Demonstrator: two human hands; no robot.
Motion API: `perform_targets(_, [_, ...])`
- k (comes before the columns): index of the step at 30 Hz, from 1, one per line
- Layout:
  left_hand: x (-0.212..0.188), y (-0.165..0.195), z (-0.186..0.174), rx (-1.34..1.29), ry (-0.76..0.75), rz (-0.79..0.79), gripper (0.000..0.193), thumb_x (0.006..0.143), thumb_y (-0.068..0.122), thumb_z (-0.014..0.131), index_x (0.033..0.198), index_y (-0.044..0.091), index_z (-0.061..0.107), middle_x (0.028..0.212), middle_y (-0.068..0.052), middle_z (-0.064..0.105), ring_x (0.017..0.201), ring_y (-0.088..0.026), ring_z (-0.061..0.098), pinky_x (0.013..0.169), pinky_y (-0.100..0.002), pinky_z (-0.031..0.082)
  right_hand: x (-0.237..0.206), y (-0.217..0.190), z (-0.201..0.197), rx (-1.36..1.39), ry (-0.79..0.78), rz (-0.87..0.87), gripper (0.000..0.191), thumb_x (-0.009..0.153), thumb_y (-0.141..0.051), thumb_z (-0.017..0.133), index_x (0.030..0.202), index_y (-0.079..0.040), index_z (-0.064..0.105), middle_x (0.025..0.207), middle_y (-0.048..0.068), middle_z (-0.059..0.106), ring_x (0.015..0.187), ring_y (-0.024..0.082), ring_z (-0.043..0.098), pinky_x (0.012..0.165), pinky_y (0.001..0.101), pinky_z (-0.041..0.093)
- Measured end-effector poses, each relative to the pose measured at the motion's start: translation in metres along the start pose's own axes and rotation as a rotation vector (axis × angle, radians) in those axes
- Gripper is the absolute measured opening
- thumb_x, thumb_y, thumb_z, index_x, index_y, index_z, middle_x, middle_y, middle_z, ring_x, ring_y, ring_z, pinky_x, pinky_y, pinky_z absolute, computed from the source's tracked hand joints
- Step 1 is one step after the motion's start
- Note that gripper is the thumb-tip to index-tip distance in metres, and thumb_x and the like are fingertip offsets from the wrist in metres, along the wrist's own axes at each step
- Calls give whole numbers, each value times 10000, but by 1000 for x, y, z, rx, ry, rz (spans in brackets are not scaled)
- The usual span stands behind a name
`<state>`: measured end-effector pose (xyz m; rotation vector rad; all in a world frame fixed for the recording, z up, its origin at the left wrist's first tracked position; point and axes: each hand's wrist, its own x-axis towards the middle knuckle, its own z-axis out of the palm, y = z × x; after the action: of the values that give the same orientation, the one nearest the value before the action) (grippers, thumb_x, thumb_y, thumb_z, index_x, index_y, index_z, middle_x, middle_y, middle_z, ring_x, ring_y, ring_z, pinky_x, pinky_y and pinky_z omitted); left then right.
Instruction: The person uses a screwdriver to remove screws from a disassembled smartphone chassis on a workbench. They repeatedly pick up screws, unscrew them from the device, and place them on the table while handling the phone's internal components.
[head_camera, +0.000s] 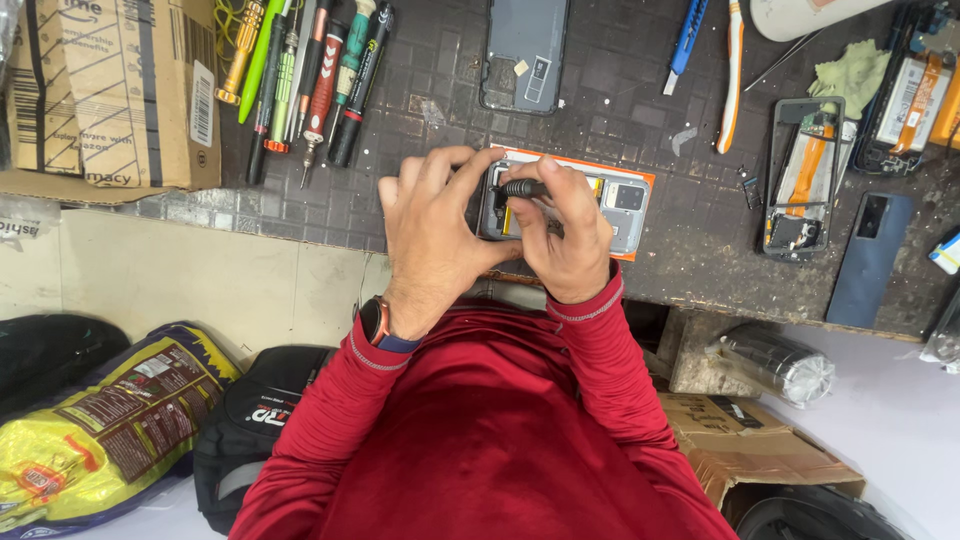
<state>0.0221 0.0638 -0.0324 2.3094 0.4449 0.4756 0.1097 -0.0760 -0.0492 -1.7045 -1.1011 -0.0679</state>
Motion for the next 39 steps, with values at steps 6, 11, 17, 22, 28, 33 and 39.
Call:
perform_targets(6, [-1, -1, 1, 1, 7, -7, 825, 582, 399, 961, 1300, 133, 655, 1217, -4, 613, 1121, -247, 531, 901, -425, 353, 14, -5, -8, -41, -87, -69, 693, 973, 184, 683, 1530, -103, 385, 1220, 173, 685, 1110, 287, 705, 928, 358, 590])
perform_targets(11, [-1, 0, 0, -4, 16, 11, 835, 574, 397, 962, 1308, 138, 658, 1206, -6, 612, 1113, -248, 532, 894, -426, 351, 21, -11, -12, 1, -133, 5, 586, 963, 232, 659, 1445, -59, 496, 1187, 162, 716, 974, 230, 713, 771, 296, 601])
perform_targets(17, [-1, 1, 0, -3, 6, -2, 830, 573, 402, 963, 1304, 150, 660, 1204, 1, 615, 1109, -247, 535, 892, -423, 353, 25, -8, -8, -79, -74, -152, 572, 926, 132, 802, 1382, -86, 533, 1125, 152, 671, 991, 284, 692, 792, 337, 591])
perform_targets(22, [0, 2, -1, 3, 3, -9, 821, 563, 401, 957, 1289, 154, 664, 1201, -1, 614, 1110, -251, 534, 886, -423, 351, 18, -5, -4, -72, -24, -100, 630, 940, 100, 809, 1434, -113, 481, 1136, 155, 680, 1006, 282, 708, 801, 332, 601])
perform_targets(28, [-1, 1, -2, -9, -9, -10, 810, 577, 383, 955, 1300, 156, 669, 1202, -1, 611, 1099, -246, 532, 883, -421, 347, 1, -6, -2, -79, 57, -118, 739, 936, 111, 784, 1504, -154, 391, 1116, 140, 694, 996, 279, 697, 820, 363, 581])
perform_targets(33, [-1, 0, -1, 2, 3, 11, 814, 594, 365, 954, 1319, 144, 659, 1219, 1, 607, 1114, -237, 533, 894, -414, 345, -4, -8, 0, -84, 44, -119, 736, 943, 137, 756, 1510, -149, 383, 1120, 161, 687, 1010, 283, 693, 827, 352, 586])
perform_targets(39, [-1, 0, -2, -5, 1, 6, 809, 586, 345, 949, 1317, 151, 663, 1211, 2, 612, 1117, -239, 537, 895, -415, 346, 3, -13, -1, -53, 13, -129, 707, 924, 180, 697, 1493, -120, 405, 1154, 173, 676, 1031, 296, 692, 846, 361, 589])
